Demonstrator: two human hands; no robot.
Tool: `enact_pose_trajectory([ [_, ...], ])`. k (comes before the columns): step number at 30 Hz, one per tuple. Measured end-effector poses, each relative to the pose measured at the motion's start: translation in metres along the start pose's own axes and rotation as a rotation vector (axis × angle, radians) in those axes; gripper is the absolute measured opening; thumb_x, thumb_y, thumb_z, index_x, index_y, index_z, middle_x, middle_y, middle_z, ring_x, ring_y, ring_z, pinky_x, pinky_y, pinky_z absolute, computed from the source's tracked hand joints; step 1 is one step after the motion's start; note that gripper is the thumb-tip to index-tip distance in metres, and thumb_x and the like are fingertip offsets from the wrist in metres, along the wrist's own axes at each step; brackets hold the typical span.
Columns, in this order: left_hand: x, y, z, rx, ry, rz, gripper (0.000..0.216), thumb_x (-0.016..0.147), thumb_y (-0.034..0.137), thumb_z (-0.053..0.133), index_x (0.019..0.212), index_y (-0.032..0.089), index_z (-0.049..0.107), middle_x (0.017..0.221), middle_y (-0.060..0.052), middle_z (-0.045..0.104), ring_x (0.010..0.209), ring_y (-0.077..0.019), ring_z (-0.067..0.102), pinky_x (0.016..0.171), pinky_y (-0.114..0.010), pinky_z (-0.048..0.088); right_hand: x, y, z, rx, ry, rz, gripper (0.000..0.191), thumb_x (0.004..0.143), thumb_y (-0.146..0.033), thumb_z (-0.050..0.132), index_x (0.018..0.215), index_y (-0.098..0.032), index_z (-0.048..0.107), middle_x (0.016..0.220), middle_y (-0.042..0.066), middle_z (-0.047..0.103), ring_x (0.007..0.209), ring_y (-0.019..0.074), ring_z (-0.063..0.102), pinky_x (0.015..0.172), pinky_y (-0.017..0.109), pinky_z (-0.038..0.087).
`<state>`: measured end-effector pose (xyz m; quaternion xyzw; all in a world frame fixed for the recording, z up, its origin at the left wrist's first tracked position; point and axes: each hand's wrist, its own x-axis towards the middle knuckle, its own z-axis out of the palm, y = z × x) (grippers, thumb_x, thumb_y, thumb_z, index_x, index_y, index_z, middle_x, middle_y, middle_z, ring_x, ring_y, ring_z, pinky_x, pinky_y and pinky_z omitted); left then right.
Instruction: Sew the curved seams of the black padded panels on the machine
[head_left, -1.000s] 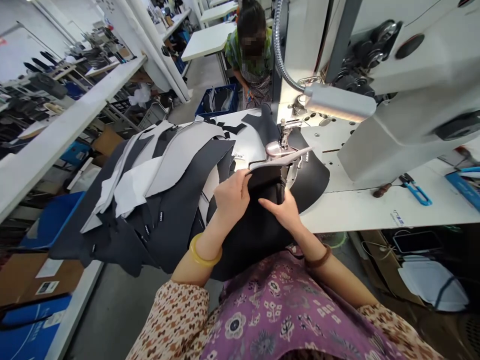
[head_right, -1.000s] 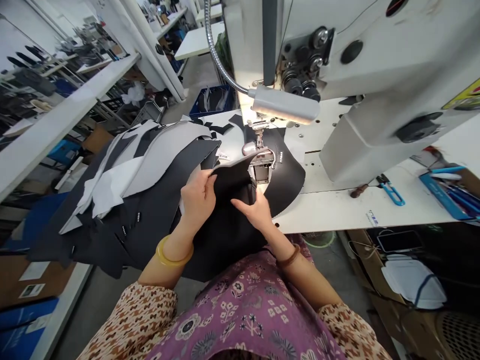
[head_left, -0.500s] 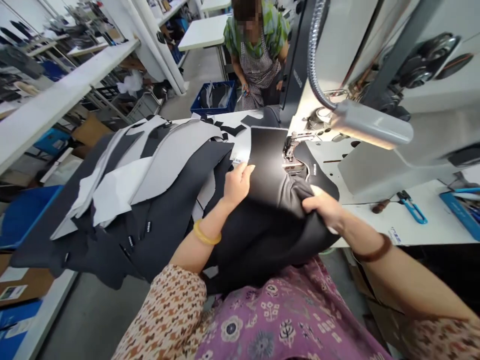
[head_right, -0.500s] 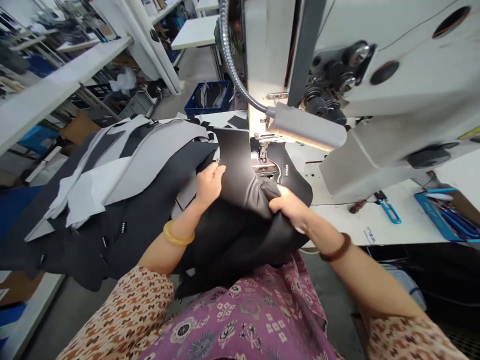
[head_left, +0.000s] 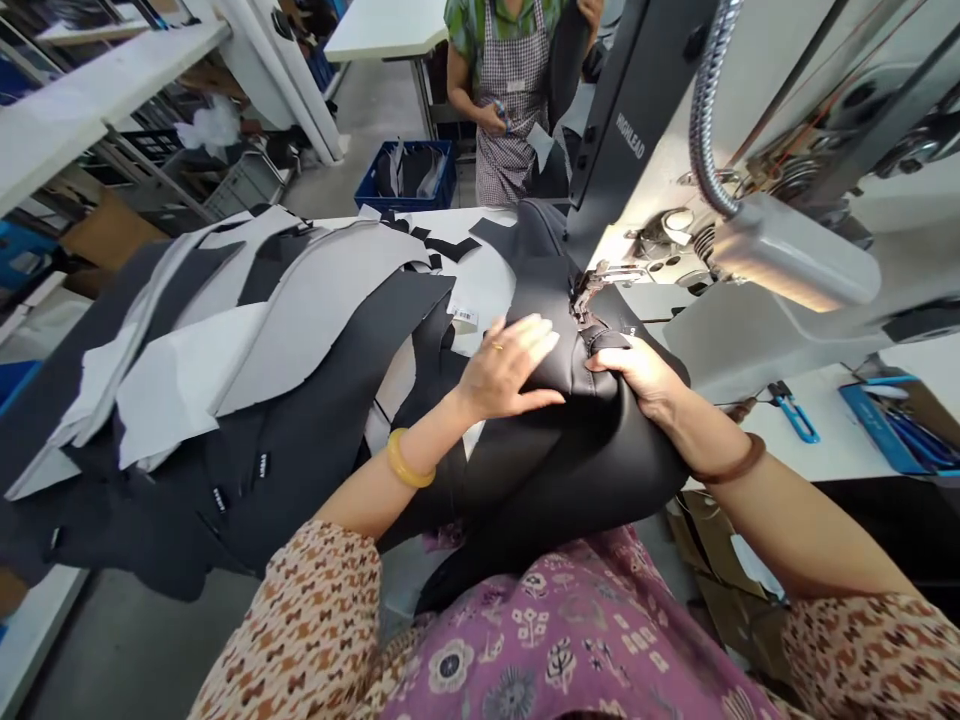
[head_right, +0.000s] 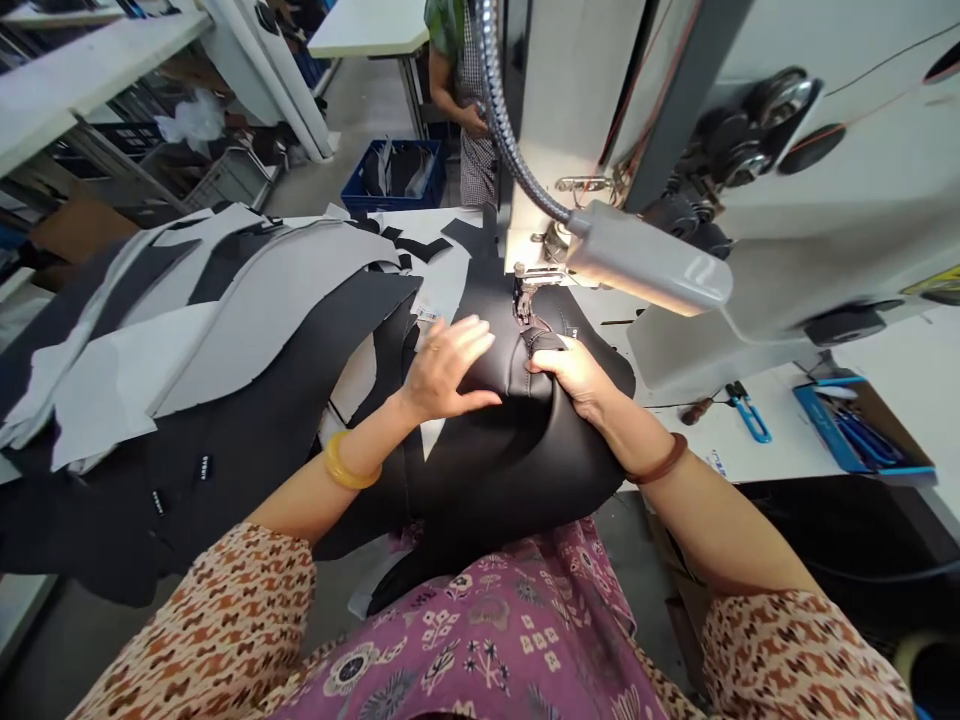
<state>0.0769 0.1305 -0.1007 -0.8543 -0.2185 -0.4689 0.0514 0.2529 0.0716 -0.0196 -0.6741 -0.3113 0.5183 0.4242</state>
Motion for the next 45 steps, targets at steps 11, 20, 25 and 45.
enact_pose_trajectory([
  [11, 0.013, 0.016, 0.013, 0.087, -0.205, 0.056, 0.044, 0.087, 0.04, 0.048, 0.125, 0.021, 0.055, 0.118, -0.013, 0.061, 0.114, -0.0278, 0.055, 0.099, -0.046, 0.038, 0.003, -0.016, -0.01, -0.443, 0.087, -0.33, 0.021, 0.047, -0.026, 0.06, 0.065, -0.015, 0.057, 0.063, -0.001, 0.054, 0.058, 0.0114, 0.044, 0.058, 0.026, 0.037],
  [20, 0.024, 0.019, 0.016, 0.066, -0.318, -0.112, 0.046, 0.081, 0.024, 0.054, 0.127, 0.028, 0.054, 0.123, -0.009, 0.058, 0.118, -0.0257, 0.05, 0.101, -0.041, 0.04, 0.012, -0.017, -0.02, -0.786, 0.396, -0.565, 0.02, 0.069, -0.037, 0.06, 0.073, -0.02, 0.05, 0.055, -0.001, 0.044, 0.052, 0.0125, 0.038, 0.059, 0.029, 0.033],
  [25, 0.029, 0.017, 0.013, 0.059, -0.338, -0.125, 0.047, 0.082, 0.024, 0.054, 0.128, 0.028, 0.053, 0.122, -0.008, 0.057, 0.115, -0.024, 0.051, 0.098, -0.036, 0.043, 0.024, -0.014, -0.021, -0.694, 0.4, -0.521, 0.02, 0.067, -0.036, 0.06, 0.073, -0.019, 0.052, 0.067, 0.002, 0.052, 0.062, 0.0144, 0.045, 0.061, 0.029, 0.035],
  [45, 0.033, 0.012, 0.014, 0.049, -0.411, -0.139, 0.048, 0.082, 0.022, 0.055, 0.128, 0.035, 0.051, 0.123, -0.007, 0.054, 0.118, -0.0248, 0.048, 0.098, -0.039, 0.042, 0.035, -0.013, -0.022, -0.605, 0.367, -0.441, 0.021, 0.066, -0.035, 0.061, 0.075, -0.018, 0.051, 0.069, 0.001, 0.051, 0.067, 0.0156, 0.048, 0.068, 0.032, 0.037],
])
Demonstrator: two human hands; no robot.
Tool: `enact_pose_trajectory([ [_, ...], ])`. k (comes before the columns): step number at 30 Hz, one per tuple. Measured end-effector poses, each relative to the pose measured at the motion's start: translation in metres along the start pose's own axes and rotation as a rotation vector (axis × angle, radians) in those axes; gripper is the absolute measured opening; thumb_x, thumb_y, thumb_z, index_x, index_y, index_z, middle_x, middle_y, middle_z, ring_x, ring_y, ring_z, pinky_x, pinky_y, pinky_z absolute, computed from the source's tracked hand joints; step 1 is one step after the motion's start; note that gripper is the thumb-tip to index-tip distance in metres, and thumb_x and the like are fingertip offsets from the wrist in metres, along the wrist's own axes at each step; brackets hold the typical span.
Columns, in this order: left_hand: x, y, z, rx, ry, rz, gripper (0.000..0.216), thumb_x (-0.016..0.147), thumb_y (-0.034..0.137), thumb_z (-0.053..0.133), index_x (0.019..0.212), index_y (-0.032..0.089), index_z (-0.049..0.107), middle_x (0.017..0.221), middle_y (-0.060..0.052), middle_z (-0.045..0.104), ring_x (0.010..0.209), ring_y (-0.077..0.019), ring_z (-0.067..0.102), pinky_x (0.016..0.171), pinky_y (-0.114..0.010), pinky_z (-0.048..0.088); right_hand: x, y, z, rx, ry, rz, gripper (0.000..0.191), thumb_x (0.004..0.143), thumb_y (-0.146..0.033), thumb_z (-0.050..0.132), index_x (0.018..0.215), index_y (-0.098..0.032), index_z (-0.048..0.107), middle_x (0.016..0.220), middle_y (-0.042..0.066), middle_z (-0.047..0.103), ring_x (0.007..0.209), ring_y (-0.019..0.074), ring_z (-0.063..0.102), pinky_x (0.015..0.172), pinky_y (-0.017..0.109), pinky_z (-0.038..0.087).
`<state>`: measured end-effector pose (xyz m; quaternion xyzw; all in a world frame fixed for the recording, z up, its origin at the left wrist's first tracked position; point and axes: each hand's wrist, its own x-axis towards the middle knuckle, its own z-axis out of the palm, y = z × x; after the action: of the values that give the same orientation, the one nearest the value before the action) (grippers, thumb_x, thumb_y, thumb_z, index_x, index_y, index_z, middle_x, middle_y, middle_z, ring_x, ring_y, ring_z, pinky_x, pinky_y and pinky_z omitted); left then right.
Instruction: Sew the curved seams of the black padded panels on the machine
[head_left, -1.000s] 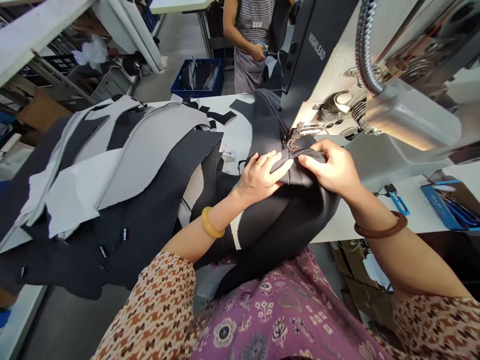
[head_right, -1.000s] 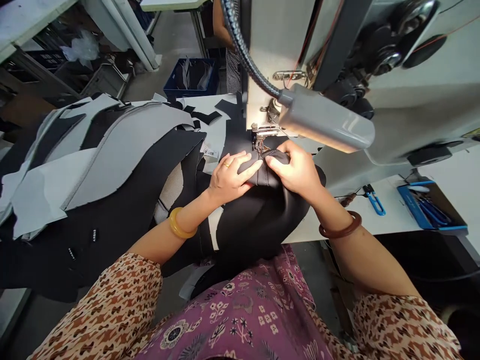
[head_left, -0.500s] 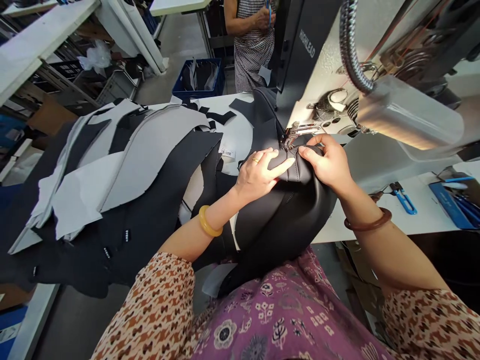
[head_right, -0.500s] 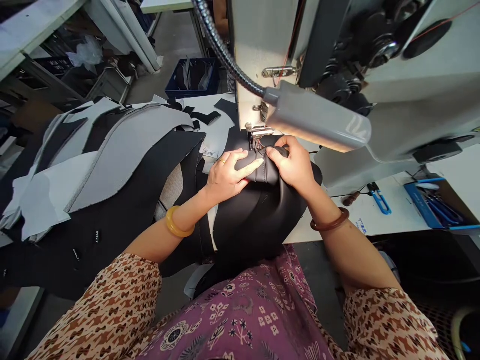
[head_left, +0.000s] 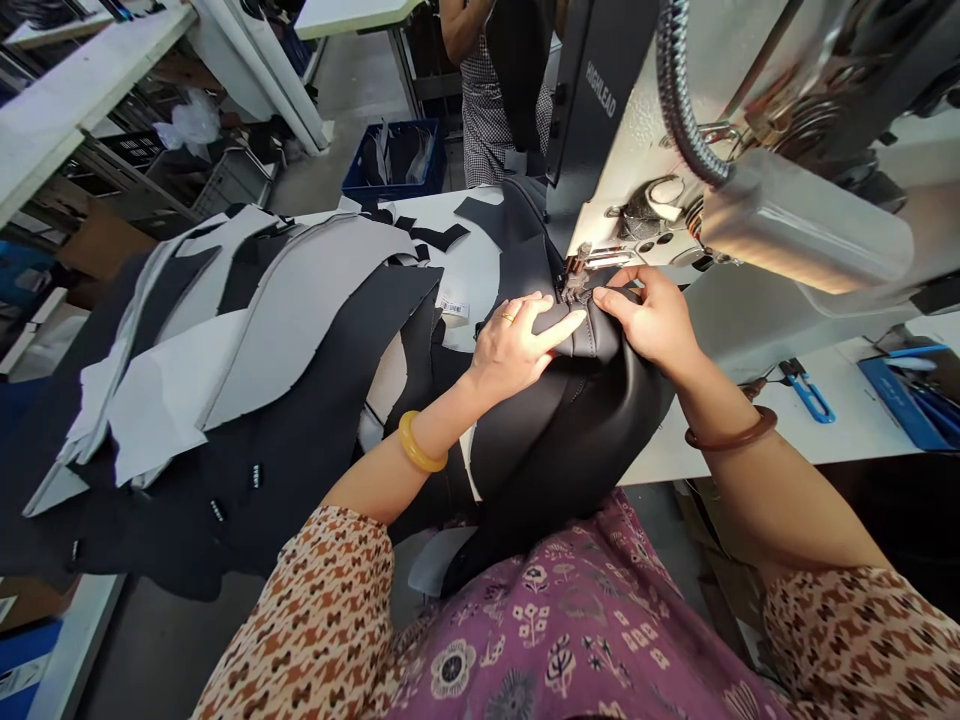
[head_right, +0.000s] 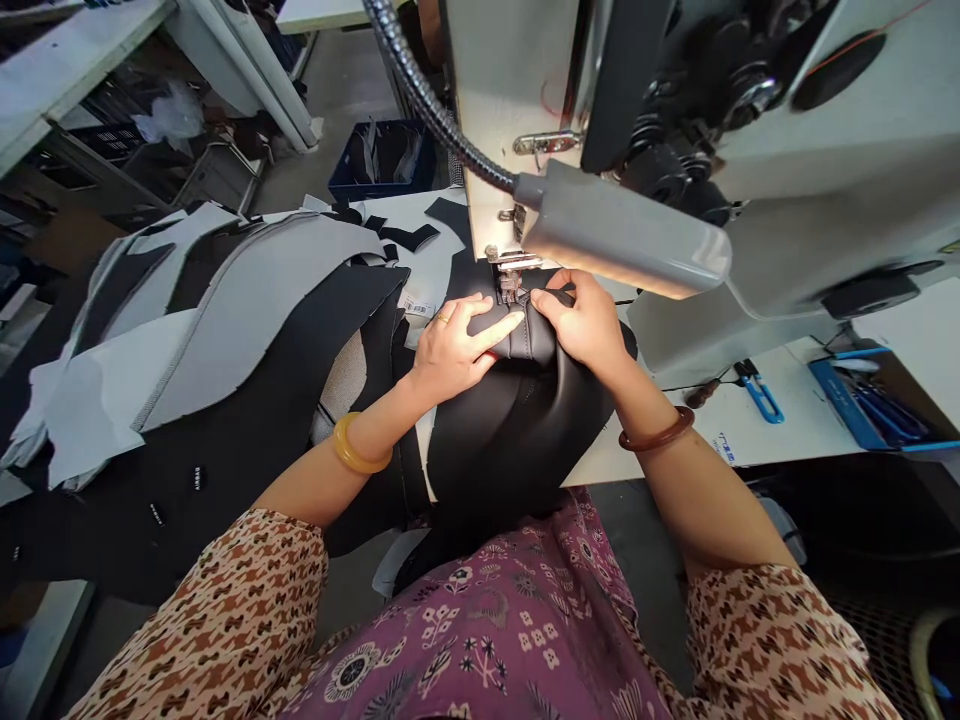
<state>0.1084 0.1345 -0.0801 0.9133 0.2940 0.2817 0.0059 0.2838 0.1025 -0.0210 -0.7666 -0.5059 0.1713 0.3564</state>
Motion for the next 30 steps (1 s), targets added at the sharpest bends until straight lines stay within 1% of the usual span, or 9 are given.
enact_pose_trajectory([
  [5, 0.001, -0.002, 0.001, 0.0, 0.029, 0.012, 0.049, 0.081, 0.02, 0.057, 0.128, 0.035, 0.051, 0.121, -0.007, 0.055, 0.117, -0.0248, 0.048, 0.097, -0.039, 0.043, 0.003, 0.007, 0.002, 0.026, 0.004, -0.069, 0.023, 0.067, -0.038, 0.06, 0.076, -0.018, 0.052, 0.069, 0.001, 0.052, 0.066, 0.015, 0.047, 0.066, 0.031, 0.036],
  [10, 0.0, -0.002, 0.001, 0.008, 0.063, 0.038, 0.048, 0.08, 0.02, 0.058, 0.126, 0.034, 0.054, 0.119, -0.008, 0.056, 0.116, -0.0244, 0.05, 0.096, -0.039, 0.044, 0.002, 0.009, 0.002, 0.01, 0.009, -0.059, 0.023, 0.067, -0.037, 0.06, 0.079, -0.018, 0.054, 0.074, 0.003, 0.054, 0.069, 0.0158, 0.048, 0.068, 0.032, 0.038],
  [17, 0.001, -0.007, 0.002, -0.047, 0.03, 0.019, 0.048, 0.082, 0.017, 0.056, 0.126, 0.035, 0.053, 0.12, -0.007, 0.055, 0.119, -0.0243, 0.048, 0.096, -0.04, 0.045, 0.007, 0.014, 0.003, 0.013, 0.012, -0.074, 0.028, 0.067, -0.042, 0.061, 0.081, -0.019, 0.054, 0.076, 0.003, 0.055, 0.071, 0.0173, 0.049, 0.07, 0.034, 0.039],
  [21, 0.006, -0.012, 0.003, -0.106, 0.027, 0.03, 0.044, 0.084, 0.018, 0.055, 0.124, 0.035, 0.055, 0.121, -0.007, 0.054, 0.121, -0.0239, 0.047, 0.097, -0.04, 0.045, 0.008, 0.01, 0.005, -0.089, 0.016, -0.012, 0.03, 0.072, -0.045, 0.058, 0.085, -0.018, 0.054, 0.079, 0.006, 0.055, 0.077, 0.0209, 0.052, 0.077, 0.04, 0.042],
  [24, -0.002, -0.013, 0.005, -0.187, 0.067, 0.007, 0.038, 0.084, 0.018, 0.055, 0.12, 0.031, 0.058, 0.128, -0.007, 0.051, 0.127, -0.0238, 0.042, 0.105, -0.042, 0.038, -0.007, 0.016, 0.005, -0.166, 0.098, -0.1, 0.033, 0.076, -0.043, 0.051, 0.097, -0.017, 0.053, 0.095, 0.01, 0.057, 0.094, 0.0255, 0.053, 0.088, 0.046, 0.04],
  [26, -0.016, -0.011, 0.009, -0.302, 0.112, -0.144, 0.04, 0.084, 0.018, 0.055, 0.122, 0.027, 0.056, 0.133, -0.007, 0.049, 0.128, -0.0228, 0.041, 0.108, -0.041, 0.034, -0.028, 0.027, 0.006, -0.162, 0.182, -0.221, 0.042, 0.072, -0.035, 0.05, 0.109, -0.015, 0.05, 0.114, 0.014, 0.052, 0.112, 0.0274, 0.047, 0.098, 0.047, 0.035],
  [27, -0.026, -0.01, 0.011, -0.392, 0.138, -0.279, 0.043, 0.082, 0.018, 0.057, 0.125, 0.024, 0.054, 0.133, -0.008, 0.049, 0.127, -0.0222, 0.041, 0.109, -0.04, 0.033, -0.041, 0.035, 0.008, -0.134, 0.206, -0.248, 0.051, 0.068, -0.031, 0.051, 0.116, -0.014, 0.047, 0.122, 0.015, 0.048, 0.118, 0.0272, 0.042, 0.102, 0.046, 0.033],
  [28, -0.037, -0.009, 0.014, -0.525, 0.165, -0.46, 0.047, 0.08, 0.019, 0.059, 0.126, 0.023, 0.052, 0.133, -0.008, 0.049, 0.126, -0.0215, 0.043, 0.109, -0.038, 0.033, -0.056, 0.045, 0.01, -0.087, 0.208, -0.215, 0.061, 0.064, -0.03, 0.052, 0.121, -0.012, 0.044, 0.127, 0.016, 0.045, 0.122, 0.027, 0.039, 0.104, 0.045, 0.032],
  [30, -0.061, -0.005, 0.021, -0.851, 0.192, -0.858, 0.049, 0.071, 0.019, 0.066, 0.119, 0.018, 0.055, 0.125, -0.008, 0.056, 0.12, -0.022, 0.047, 0.108, -0.035, 0.033, -0.088, 0.064, 0.018, 0.103, 0.111, 0.08, 0.073, 0.06, -0.033, 0.053, 0.127, -0.011, 0.039, 0.124, 0.015, 0.048, 0.113, 0.0257, 0.047, 0.098, 0.044, 0.038],
])
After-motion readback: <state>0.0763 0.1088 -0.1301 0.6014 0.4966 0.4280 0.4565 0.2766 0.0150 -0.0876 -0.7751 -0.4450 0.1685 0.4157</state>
